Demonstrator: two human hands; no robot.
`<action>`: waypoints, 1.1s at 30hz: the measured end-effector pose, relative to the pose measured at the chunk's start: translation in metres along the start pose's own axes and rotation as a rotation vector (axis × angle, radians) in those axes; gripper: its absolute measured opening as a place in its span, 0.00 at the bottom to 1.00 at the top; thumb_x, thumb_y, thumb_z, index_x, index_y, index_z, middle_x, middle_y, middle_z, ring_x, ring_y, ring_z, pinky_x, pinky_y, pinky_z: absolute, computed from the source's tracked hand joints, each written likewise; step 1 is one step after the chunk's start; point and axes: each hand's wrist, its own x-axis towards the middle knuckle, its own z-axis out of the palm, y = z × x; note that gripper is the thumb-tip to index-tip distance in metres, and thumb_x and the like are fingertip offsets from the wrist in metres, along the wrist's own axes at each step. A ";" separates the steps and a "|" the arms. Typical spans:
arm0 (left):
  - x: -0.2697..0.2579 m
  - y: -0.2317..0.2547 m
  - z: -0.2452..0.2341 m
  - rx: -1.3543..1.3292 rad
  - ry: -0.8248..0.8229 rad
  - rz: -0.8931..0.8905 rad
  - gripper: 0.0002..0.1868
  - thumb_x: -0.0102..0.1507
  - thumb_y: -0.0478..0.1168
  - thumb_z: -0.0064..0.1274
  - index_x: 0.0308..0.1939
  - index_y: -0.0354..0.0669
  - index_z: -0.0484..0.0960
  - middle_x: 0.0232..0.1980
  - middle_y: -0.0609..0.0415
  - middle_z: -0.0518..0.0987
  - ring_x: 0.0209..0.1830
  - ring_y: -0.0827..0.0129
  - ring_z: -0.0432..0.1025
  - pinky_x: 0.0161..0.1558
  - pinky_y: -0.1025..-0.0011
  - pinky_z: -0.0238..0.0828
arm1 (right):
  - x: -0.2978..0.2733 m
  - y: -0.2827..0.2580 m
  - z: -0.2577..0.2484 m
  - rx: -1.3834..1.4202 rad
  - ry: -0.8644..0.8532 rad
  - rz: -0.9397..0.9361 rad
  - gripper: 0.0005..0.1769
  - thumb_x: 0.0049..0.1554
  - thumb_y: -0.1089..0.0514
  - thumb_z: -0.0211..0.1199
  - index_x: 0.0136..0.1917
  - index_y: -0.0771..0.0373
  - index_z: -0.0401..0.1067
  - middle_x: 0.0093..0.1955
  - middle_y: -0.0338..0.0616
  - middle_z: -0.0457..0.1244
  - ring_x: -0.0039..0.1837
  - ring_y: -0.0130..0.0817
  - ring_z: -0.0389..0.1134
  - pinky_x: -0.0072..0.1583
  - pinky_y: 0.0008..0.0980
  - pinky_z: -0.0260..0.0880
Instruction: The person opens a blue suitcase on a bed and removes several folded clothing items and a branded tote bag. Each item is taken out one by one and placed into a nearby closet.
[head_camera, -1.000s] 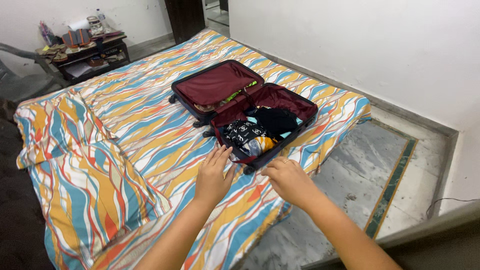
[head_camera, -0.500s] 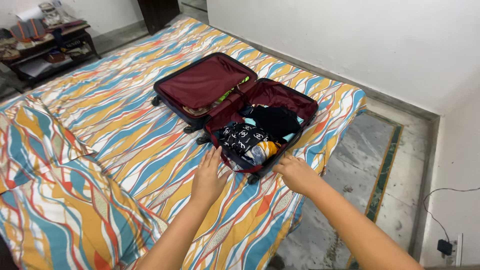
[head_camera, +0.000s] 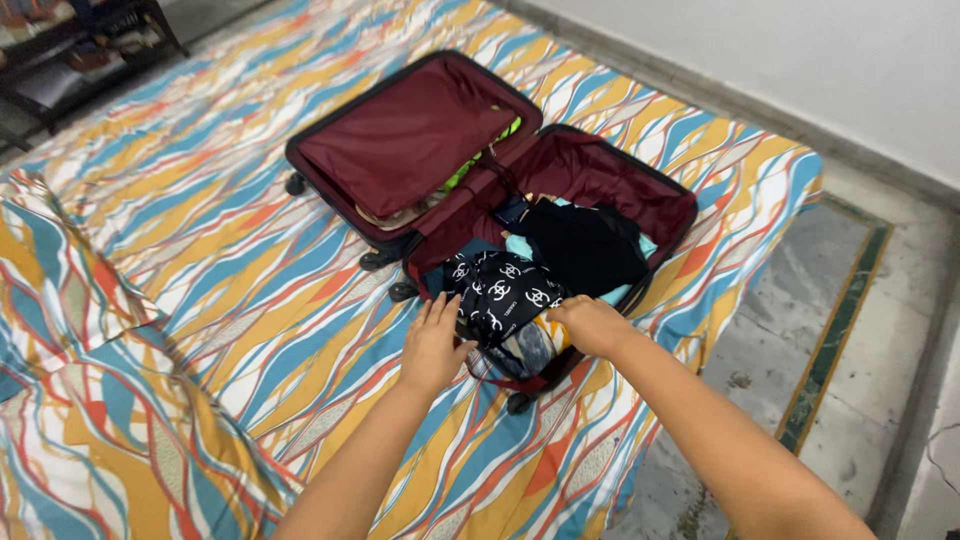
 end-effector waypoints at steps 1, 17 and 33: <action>0.014 0.000 0.012 0.007 -0.028 -0.002 0.49 0.51 0.47 0.71 0.72 0.42 0.64 0.75 0.38 0.64 0.74 0.40 0.59 0.71 0.53 0.56 | 0.014 0.009 0.006 0.007 -0.048 0.033 0.27 0.50 0.66 0.59 0.62 0.50 0.74 0.60 0.45 0.67 0.64 0.47 0.67 0.63 0.46 0.68; 0.114 0.003 0.144 0.010 -0.849 -0.389 0.81 0.40 0.54 0.79 0.81 0.76 0.31 0.86 0.47 0.29 0.84 0.39 0.35 0.70 0.30 0.50 | 0.142 0.064 0.086 -0.019 -0.644 0.007 0.86 0.28 0.52 0.87 0.84 0.30 0.31 0.89 0.47 0.26 0.85 0.55 0.41 0.72 0.52 0.60; 0.108 -0.059 0.199 0.008 -0.765 -0.203 0.48 0.62 0.34 0.53 0.82 0.53 0.44 0.82 0.41 0.49 0.78 0.37 0.51 0.74 0.58 0.55 | 0.150 0.079 0.121 0.255 -0.536 0.010 0.62 0.42 0.40 0.79 0.81 0.29 0.46 0.87 0.51 0.35 0.83 0.58 0.44 0.74 0.53 0.57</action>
